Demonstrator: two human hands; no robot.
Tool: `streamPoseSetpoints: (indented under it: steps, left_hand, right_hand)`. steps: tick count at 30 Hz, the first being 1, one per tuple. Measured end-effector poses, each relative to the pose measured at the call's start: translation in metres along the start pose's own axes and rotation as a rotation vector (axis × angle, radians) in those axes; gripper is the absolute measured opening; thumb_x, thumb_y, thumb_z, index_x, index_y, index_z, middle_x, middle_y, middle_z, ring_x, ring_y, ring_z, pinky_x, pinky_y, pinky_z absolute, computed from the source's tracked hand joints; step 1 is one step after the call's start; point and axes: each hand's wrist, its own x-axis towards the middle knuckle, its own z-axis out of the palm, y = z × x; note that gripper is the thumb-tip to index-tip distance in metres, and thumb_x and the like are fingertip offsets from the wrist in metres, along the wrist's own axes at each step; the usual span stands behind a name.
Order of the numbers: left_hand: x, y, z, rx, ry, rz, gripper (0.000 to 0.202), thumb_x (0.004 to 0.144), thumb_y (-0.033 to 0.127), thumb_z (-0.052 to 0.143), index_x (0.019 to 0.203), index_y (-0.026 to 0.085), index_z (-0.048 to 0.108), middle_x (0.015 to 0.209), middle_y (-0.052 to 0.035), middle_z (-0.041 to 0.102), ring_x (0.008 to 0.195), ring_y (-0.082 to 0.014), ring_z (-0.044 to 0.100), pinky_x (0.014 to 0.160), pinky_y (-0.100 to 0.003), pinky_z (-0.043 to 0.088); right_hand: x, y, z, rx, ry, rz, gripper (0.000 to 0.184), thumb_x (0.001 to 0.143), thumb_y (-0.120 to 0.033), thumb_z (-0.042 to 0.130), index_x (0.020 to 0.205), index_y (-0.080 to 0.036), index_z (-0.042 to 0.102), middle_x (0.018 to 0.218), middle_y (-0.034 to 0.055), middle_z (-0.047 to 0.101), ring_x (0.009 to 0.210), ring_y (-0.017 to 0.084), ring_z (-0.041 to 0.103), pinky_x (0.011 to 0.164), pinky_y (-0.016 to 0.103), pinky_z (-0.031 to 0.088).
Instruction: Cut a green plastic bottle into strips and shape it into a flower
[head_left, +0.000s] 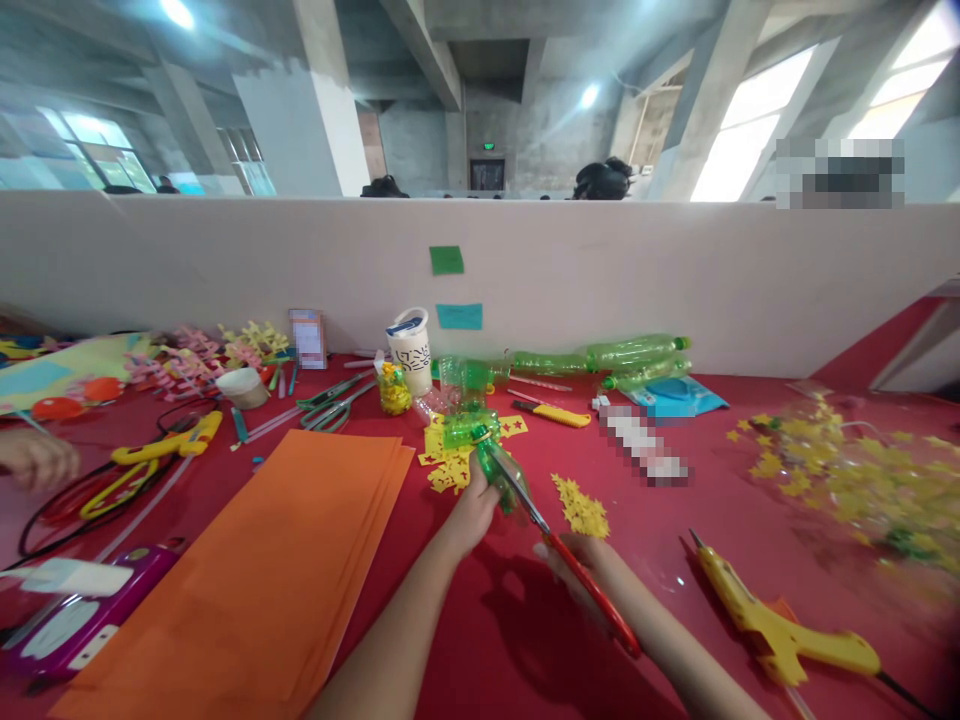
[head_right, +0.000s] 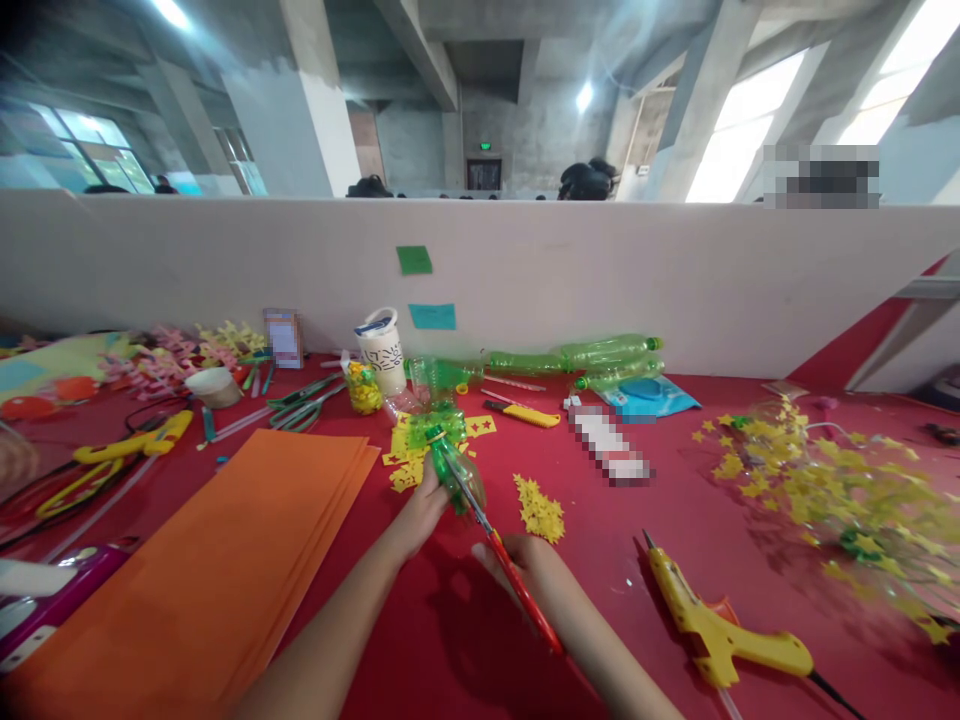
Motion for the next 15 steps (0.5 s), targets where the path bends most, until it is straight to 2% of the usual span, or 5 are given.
streamPoseSetpoints:
  steps: [4,7,11,15]
  left_hand:
    - [0.0,-0.002,0.001,-0.018,0.035,-0.002,0.049,0.078,0.025,0.059,0.124,0.021,0.043,0.096,-0.0045,0.057,0.103,-0.023,0.05,0.1,-0.035,0.029]
    - [0.0,-0.008,0.001,0.021,0.035,-0.006,0.051,0.078,0.025,0.058,0.126,0.02,0.041,0.102,-0.0065,0.056,0.113,-0.024,0.046,0.105,-0.036,0.022]
    - [0.0,-0.01,0.0,0.043,0.004,-0.034,0.048,0.081,0.028,0.056,0.126,0.019,0.041,0.104,-0.007,0.056,0.112,-0.0239,0.046,0.104,-0.036,0.026]
    - [0.0,-0.007,0.003,0.022,0.007,-0.028,0.046,0.08,0.03,0.057,0.122,0.019,0.044,0.096,-0.0056,0.057,0.109,-0.0235,0.047,0.103,-0.036,0.027]
  right_hand:
    - [-0.002,-0.003,-0.009,0.046,-0.11,0.025,0.047,0.074,-0.062,0.053,0.057,-0.018,0.05,0.047,-0.0006,0.046,0.045,0.012,0.044,0.045,0.022,0.03]
    - [-0.001,-0.004,-0.009,0.067,-0.113,0.045,0.048,0.073,-0.063,0.054,0.056,-0.018,0.049,0.047,-0.0009,0.045,0.044,0.011,0.043,0.044,0.022,0.03]
    - [0.0,-0.003,-0.004,0.091,-0.067,0.083,0.049,0.072,-0.063,0.054,0.053,-0.018,0.048,0.043,-0.0017,0.041,0.038,0.011,0.038,0.04,0.024,0.027]
    - [-0.001,-0.003,0.001,0.109,-0.053,0.023,0.047,0.074,-0.059,0.053,0.052,-0.018,0.046,0.043,-0.0019,0.039,0.039,0.011,0.036,0.041,0.024,0.026]
